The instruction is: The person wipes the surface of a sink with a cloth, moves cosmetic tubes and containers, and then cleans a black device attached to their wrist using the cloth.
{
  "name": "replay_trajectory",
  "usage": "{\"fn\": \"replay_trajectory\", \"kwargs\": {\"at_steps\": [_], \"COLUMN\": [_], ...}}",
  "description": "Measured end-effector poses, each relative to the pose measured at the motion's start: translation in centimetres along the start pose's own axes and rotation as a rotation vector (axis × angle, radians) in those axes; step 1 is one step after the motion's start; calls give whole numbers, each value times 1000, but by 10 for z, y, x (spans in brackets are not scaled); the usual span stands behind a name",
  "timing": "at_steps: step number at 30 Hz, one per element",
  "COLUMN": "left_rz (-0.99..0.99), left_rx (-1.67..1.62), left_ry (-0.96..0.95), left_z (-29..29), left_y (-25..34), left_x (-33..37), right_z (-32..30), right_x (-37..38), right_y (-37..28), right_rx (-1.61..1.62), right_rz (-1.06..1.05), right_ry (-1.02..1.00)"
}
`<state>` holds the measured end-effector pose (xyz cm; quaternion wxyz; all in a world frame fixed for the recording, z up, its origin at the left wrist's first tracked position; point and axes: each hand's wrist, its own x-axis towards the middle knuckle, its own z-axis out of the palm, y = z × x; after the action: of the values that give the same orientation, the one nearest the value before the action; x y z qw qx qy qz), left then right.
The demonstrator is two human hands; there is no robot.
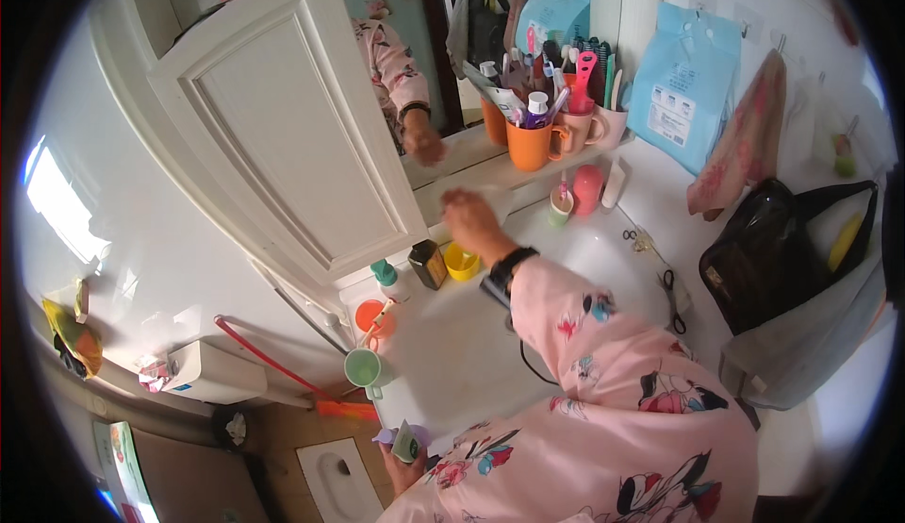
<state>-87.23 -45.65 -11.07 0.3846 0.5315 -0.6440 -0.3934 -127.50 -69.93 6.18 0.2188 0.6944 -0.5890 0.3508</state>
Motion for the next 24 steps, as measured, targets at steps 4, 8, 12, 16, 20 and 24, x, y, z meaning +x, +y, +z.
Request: {"fn": "replay_trajectory", "kwargs": {"at_steps": [4, 8, 12, 16, 20, 24], "left_rz": [-32, -78, 1, 1, -184, -128], "left_rx": [-39, -52, 65, 74, -93, -14], "left_ry": [24, 4, -55, -40, 22, -33], "left_z": [0, 4, 3, 3, 3, -2], "left_y": [33, 54, 28, 38, 13, 4], "left_x": [3, 2, 4, 7, 6, 11], "right_z": [-19, -16, -5, -7, -30, -6], "right_x": [-6, 13, 19, -1, 6, 21], "right_y": [-22, 35, -1, -10, 35, 10], "right_rx": [160, -193, -25, 135, 200, 28], "right_rz": [-62, 135, -7, -107, 76, 27], "right_ry": [29, 46, -40, 56, -117, -47]}}
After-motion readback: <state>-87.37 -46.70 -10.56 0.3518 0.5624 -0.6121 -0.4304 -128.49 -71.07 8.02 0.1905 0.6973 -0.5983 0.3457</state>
